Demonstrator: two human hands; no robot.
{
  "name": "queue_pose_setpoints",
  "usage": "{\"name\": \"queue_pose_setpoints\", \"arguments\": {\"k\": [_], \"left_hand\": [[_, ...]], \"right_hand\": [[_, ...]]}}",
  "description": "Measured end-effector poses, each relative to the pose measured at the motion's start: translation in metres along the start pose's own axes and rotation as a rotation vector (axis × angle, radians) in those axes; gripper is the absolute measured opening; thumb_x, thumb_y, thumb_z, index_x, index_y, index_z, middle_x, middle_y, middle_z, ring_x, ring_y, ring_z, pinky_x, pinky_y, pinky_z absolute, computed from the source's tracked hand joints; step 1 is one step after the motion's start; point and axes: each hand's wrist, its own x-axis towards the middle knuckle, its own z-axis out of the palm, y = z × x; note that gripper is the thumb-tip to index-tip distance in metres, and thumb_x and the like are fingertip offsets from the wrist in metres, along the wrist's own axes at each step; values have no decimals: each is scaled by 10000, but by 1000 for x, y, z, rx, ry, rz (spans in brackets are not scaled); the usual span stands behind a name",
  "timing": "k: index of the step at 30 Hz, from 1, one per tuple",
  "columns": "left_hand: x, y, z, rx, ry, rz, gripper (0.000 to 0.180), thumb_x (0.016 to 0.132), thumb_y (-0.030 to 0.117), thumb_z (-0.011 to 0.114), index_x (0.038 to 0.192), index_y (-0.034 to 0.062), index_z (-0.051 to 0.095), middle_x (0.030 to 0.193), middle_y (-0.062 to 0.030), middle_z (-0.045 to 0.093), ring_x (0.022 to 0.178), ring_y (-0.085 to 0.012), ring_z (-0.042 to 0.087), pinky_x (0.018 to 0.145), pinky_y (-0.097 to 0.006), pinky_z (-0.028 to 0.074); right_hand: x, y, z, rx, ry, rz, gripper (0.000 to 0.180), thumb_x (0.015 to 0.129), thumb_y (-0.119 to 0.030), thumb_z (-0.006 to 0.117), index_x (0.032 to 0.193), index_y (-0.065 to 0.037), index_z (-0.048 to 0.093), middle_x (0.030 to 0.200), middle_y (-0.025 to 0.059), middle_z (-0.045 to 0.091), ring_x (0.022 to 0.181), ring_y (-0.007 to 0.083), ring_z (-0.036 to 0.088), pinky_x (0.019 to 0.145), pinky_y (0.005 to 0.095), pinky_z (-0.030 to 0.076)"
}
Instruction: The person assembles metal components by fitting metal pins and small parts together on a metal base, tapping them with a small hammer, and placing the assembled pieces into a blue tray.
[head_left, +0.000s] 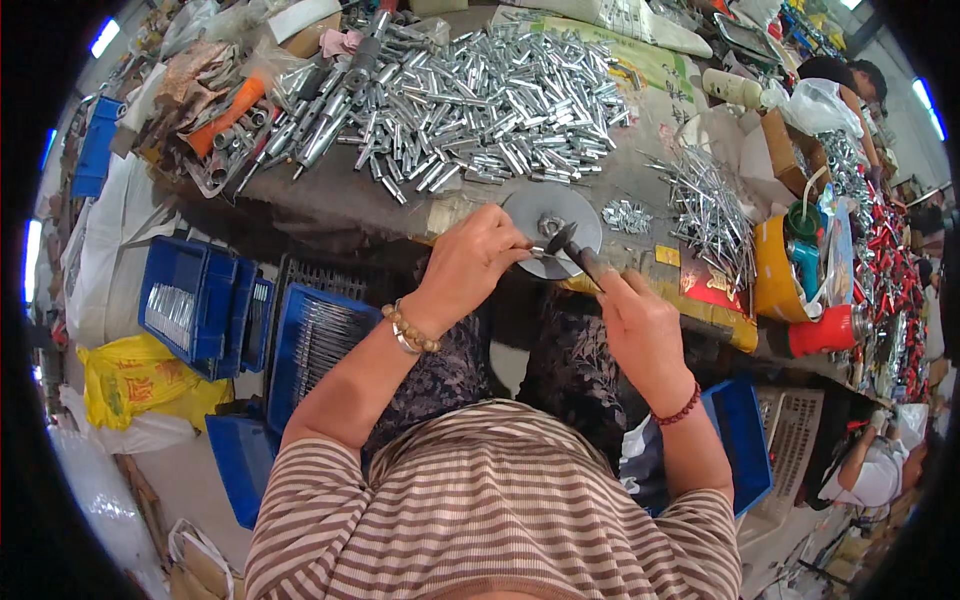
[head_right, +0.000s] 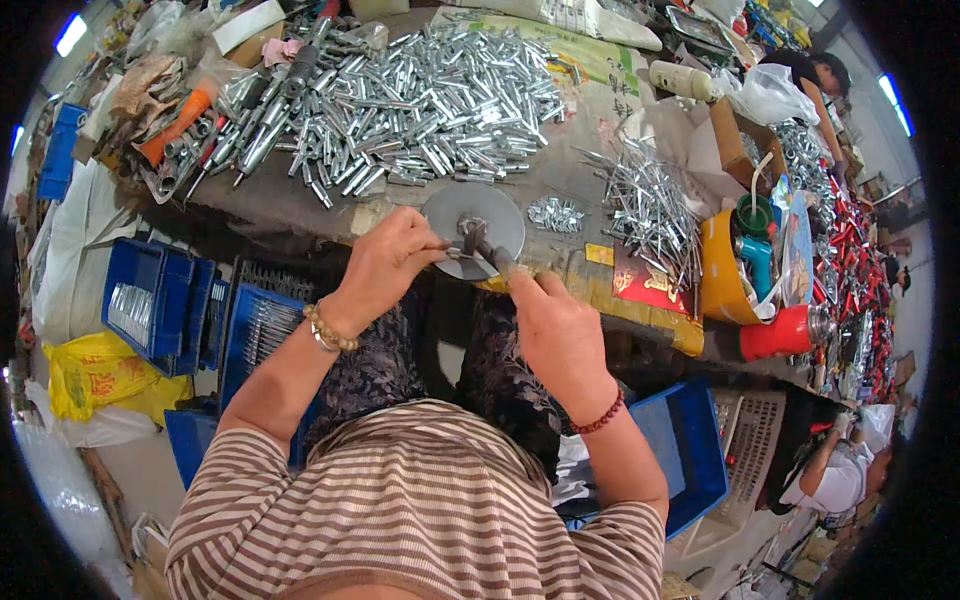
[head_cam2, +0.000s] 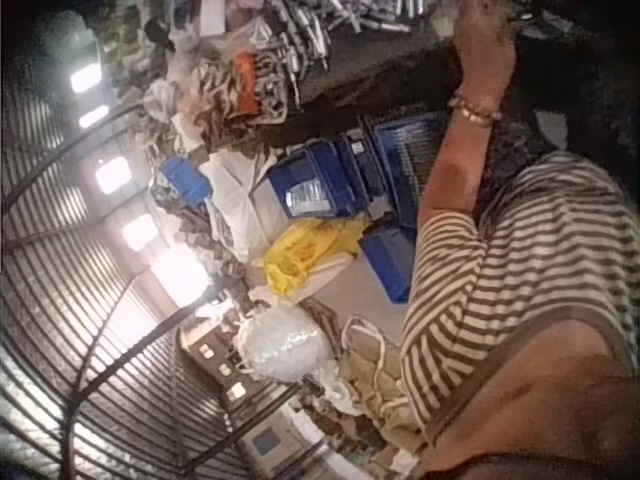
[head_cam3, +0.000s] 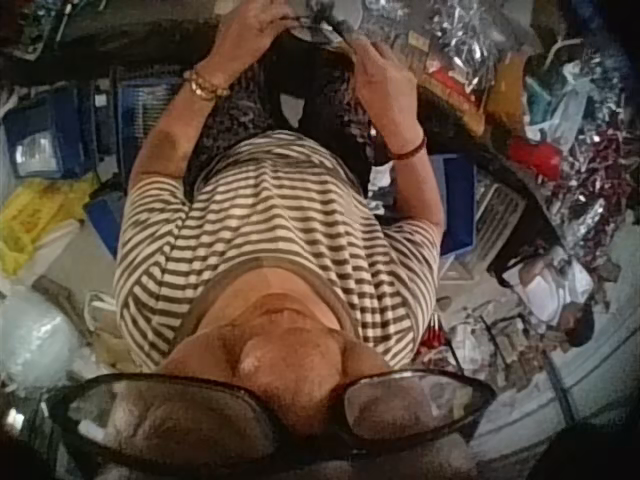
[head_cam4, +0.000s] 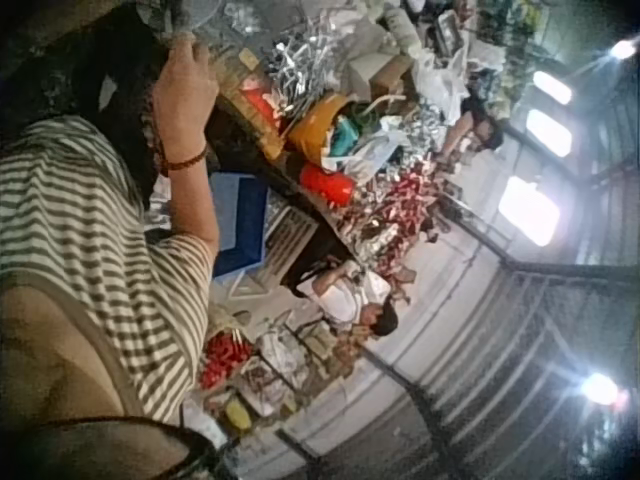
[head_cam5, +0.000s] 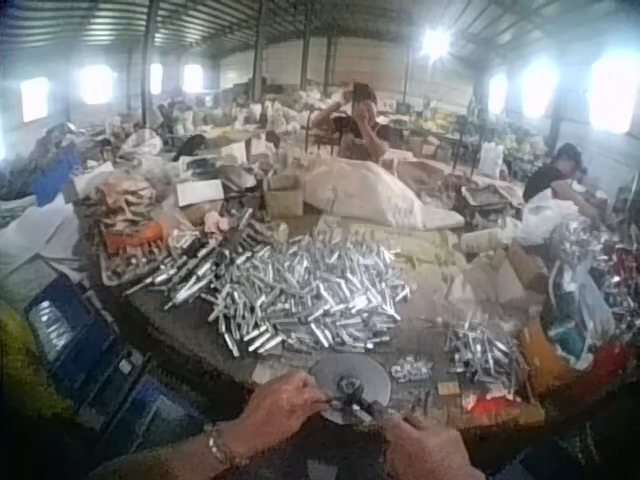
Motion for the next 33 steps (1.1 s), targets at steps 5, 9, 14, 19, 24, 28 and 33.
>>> {"name": "queue_pose_setpoints", "arguments": {"k": [5, 9, 14, 19, 24, 28, 33], "left_hand": [[4, -3, -4, 24, 1, -19, 102, 877, 119, 753, 958, 61, 734, 950, -81, 612, 872, -281, 653, 739, -374, 524], [1, -6, -8, 325, -124, 93, 34, 904, 130, 691, 913, 104, 711, 960, -66, 616, 923, -278, 644, 763, -384, 544], [-10, -4, 1, -19, -6, -21, 126, 895, 197, 753, 940, 80, 760, 982, -76, 626, 910, -280, 659, 784, -397, 532], [-12, -4, 5, 9, 29, -12, 143, 878, 205, 785, 946, 81, 769, 968, -74, 624, 885, -273, 657, 768, -396, 523], [-11, -4, 2, -59, 23, -40, 158, 863, 186, 794, 971, 73, 775, 976, -81, 627, 909, -282, 648, 807, -405, 515], [-15, -3, 5, -90, 19, -59, 176, 857, 178, 796, 994, 69, 781, 993, -89, 633, 920, -293, 643, 820, -409, 512], [-27, 8, 18, -112, 268, -175, 198, 921, 156, 760, 1090, 53, 759, 1050, -128, 670, 994, -327, 648, 866, -398, 522]], "right_hand": [[24, 4, -3, 336, 49, 62, 330, 957, -43, 648, 1287, -52, 659, 1025, 209, 691, 844, 420, 674, 717, 453, 550], [38, 24, 10, 112, 35, -11, 369, 942, -53, 632, 1310, -57, 655, 1064, 235, 713, 990, 446, 680, 812, 498, 551], [38, 12, 9, -184, -94, 115, 288, 899, -100, 698, 1182, -53, 676, 974, 179, 638, 873, 440, 673, 752, 522, 537], [26, -5, 14, -290, 61, -160, 204, 861, -111, 747, 1032, -57, 651, 942, 147, 624, 842, 403, 675, 700, 510, 527], [15, -9, 22, -172, -72, 12, 199, 849, -126, 765, 916, -46, 595, 930, 150, 643, 838, 396, 677, 698, 505, 516], [6, -4, 21, 3, -144, 37, 231, 839, -142, 764, 989, -8, 650, 830, 198, 669, 768, 419, 669, 685, 515, 512], [1, -3, 32, 301, -277, 230, 267, 856, -154, 735, 1058, 14, 693, 742, 220, 677, 703, 405, 664, 650, 463, 517]]}}
